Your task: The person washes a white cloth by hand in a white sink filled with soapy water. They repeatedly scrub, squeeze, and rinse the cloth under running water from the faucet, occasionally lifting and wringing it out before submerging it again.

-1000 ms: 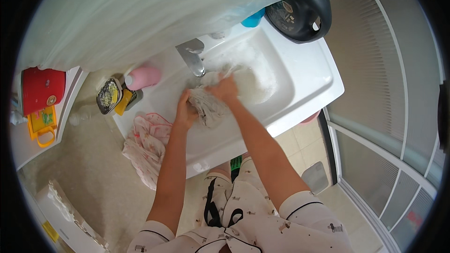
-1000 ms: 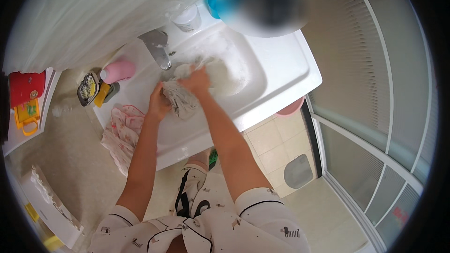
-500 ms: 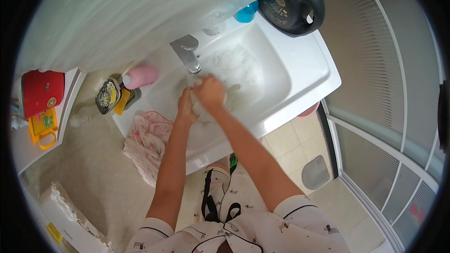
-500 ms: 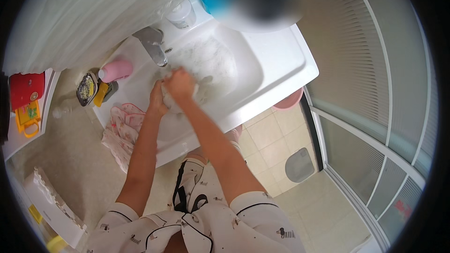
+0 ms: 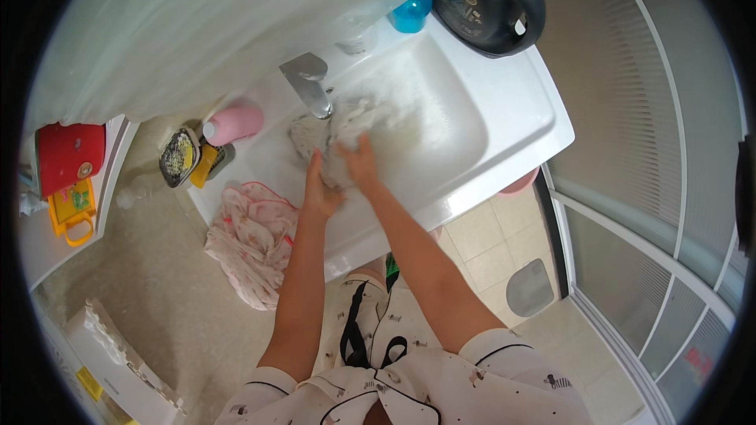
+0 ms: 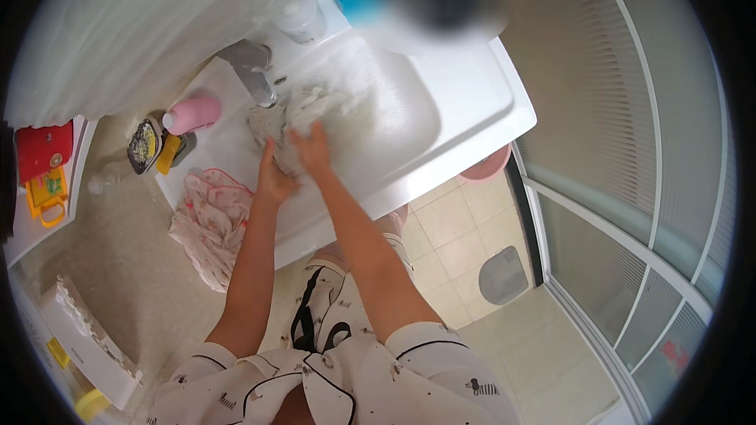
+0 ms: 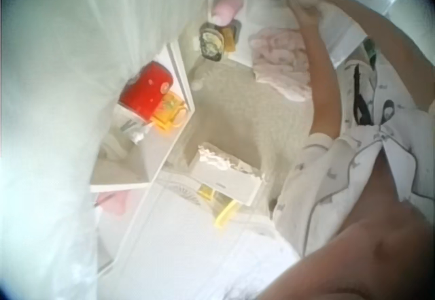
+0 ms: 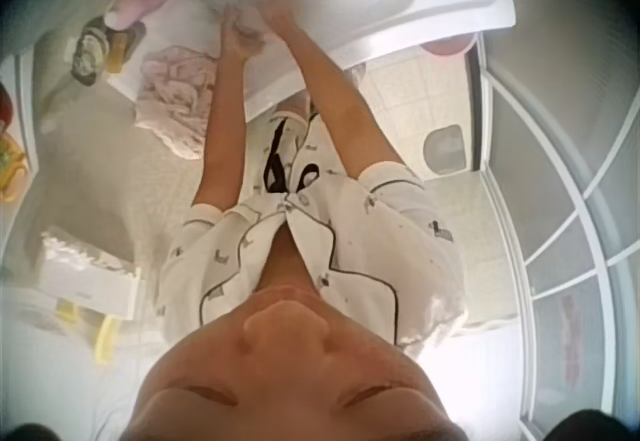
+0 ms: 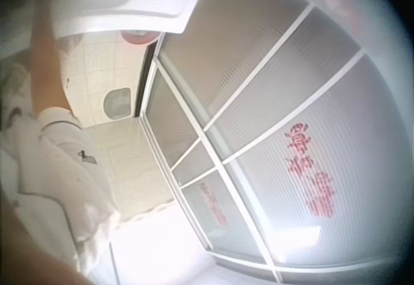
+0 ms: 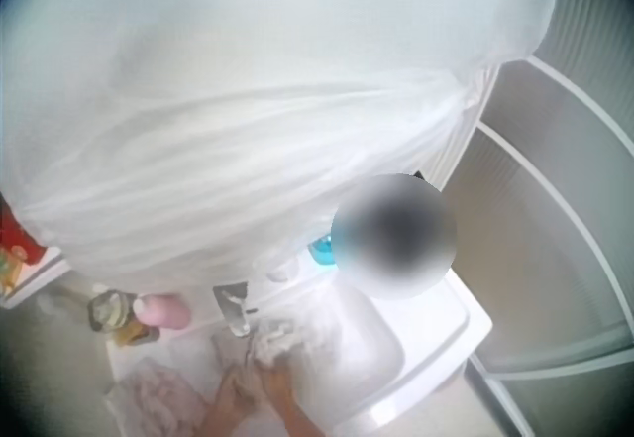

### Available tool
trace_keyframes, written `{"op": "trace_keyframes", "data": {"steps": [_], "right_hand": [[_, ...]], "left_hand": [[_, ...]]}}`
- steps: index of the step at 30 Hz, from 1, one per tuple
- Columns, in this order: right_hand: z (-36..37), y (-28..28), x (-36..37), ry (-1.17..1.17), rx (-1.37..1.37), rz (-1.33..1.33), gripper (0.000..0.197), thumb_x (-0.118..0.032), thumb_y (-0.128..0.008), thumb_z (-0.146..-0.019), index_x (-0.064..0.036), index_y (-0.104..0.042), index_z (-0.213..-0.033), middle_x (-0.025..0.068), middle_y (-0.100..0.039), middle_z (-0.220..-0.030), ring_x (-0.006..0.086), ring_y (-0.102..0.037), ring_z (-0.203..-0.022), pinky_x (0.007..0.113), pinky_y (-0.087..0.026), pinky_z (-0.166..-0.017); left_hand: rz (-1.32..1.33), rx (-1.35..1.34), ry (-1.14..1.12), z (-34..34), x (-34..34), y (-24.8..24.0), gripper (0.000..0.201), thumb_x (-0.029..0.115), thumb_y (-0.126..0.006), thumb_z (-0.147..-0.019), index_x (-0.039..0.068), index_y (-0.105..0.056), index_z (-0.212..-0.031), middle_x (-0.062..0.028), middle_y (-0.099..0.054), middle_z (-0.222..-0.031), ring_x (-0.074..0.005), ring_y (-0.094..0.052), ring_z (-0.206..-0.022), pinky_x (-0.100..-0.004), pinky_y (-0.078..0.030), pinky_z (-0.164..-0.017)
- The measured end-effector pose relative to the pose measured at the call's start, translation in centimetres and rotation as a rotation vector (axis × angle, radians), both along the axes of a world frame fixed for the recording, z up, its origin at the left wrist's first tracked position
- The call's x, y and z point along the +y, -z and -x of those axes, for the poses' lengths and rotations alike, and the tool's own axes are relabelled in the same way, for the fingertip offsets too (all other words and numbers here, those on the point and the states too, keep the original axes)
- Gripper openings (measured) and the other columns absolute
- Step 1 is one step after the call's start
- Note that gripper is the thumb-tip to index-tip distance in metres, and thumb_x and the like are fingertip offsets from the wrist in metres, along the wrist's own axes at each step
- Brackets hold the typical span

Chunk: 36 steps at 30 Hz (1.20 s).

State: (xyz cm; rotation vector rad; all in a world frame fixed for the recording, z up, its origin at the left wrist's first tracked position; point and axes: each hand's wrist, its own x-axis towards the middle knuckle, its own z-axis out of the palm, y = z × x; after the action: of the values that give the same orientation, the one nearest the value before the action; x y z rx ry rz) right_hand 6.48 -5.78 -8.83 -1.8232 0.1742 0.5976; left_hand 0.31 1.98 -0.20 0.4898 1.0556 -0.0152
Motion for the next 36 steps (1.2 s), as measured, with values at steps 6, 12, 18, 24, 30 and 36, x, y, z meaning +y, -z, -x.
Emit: {"op": "trace_keyframes", "data": {"steps": [6, 12, 18, 24, 30, 36], "right_hand": [[6.8, -13.4, 1.3, -0.273, -0.251, -0.059, 0.04, -0.029, -0.073, -0.077, -0.0052, -0.06, -0.107, 0.0215, -0.065, -0.105, 0.0356, -0.064, -0.093, 0.043, -0.051, -0.078], [3.3, -12.9, 2.4, -0.247, -0.215, 0.323, 0.025, -0.033, -0.069, -0.079, -0.0089, -0.066, -0.086, 0.0179, -0.068, -0.089, 0.0382, -0.065, -0.076, 0.046, -0.051, -0.067], [-3.8, -5.9, -2.4, -0.114, -0.042, 0.264, 0.039, -0.041, -0.062, -0.085, -0.0053, -0.063, -0.07, 0.0119, -0.063, -0.065, 0.0297, -0.062, -0.063, 0.042, -0.05, -0.064], [-7.7, -10.8, -9.0, 0.055, 0.588, -0.172, 0.03, -0.039, -0.057, -0.095, -0.0095, -0.06, -0.102, 0.0011, -0.058, -0.093, 0.0167, -0.059, -0.072, 0.03, -0.052, -0.062], [-10.9, -14.3, -12.6, 0.063, 0.39, -0.109, 0.03, -0.033, -0.059, -0.095, -0.0036, -0.06, -0.099, 0.0042, -0.058, -0.084, 0.0116, -0.055, -0.062, 0.023, -0.051, -0.051], [-10.4, -19.1, -10.3, 0.0, 0.514, -0.302, 0.021, -0.018, -0.066, -0.09, -0.0014, -0.057, -0.083, 0.0025, -0.054, -0.068, 0.0063, -0.048, -0.052, 0.021, -0.046, -0.045]], "left_hand": [[-0.831, -0.539, 0.389, 4.3, 5.2, 9.3, 0.052, 0.05, -0.055, -0.093, 0.014, -0.051, -0.131, -0.0047, -0.057, -0.128, -0.0225, -0.055, -0.117, -0.0377, -0.045, -0.099], [0.332, -0.856, -0.064, 3.4, 0.9, 8.4, 0.047, 0.045, -0.05, -0.096, 0.011, -0.052, -0.129, -0.0061, -0.058, -0.127, -0.0241, -0.056, -0.115, -0.0375, -0.046, -0.098], [-0.014, -0.112, -0.073, -0.4, -1.3, 0.1, 0.031, 0.027, -0.057, -0.094, 0.006, -0.059, -0.117, -0.0084, -0.064, -0.114, -0.0239, -0.062, -0.105, -0.0401, -0.05, -0.095], [-0.053, -0.087, 0.06, 6.3, 4.3, -2.3, 0.028, 0.006, -0.065, -0.083, 0.002, -0.06, -0.11, -0.0118, -0.065, -0.107, -0.0223, -0.065, -0.094, -0.0338, -0.054, -0.084], [-0.483, 0.159, 0.053, 7.2, 5.2, -7.5, 0.038, 0.007, -0.068, -0.079, 0.004, -0.057, -0.115, -0.0124, -0.061, -0.105, -0.0242, -0.062, -0.09, -0.0368, -0.053, -0.081], [-1.668, 0.403, 0.434, 9.4, 6.2, -4.6, 0.047, 0.021, -0.079, -0.073, 0.005, -0.058, -0.112, -0.0155, -0.056, -0.109, -0.0252, -0.06, -0.091, -0.0362, -0.052, -0.078]]}}
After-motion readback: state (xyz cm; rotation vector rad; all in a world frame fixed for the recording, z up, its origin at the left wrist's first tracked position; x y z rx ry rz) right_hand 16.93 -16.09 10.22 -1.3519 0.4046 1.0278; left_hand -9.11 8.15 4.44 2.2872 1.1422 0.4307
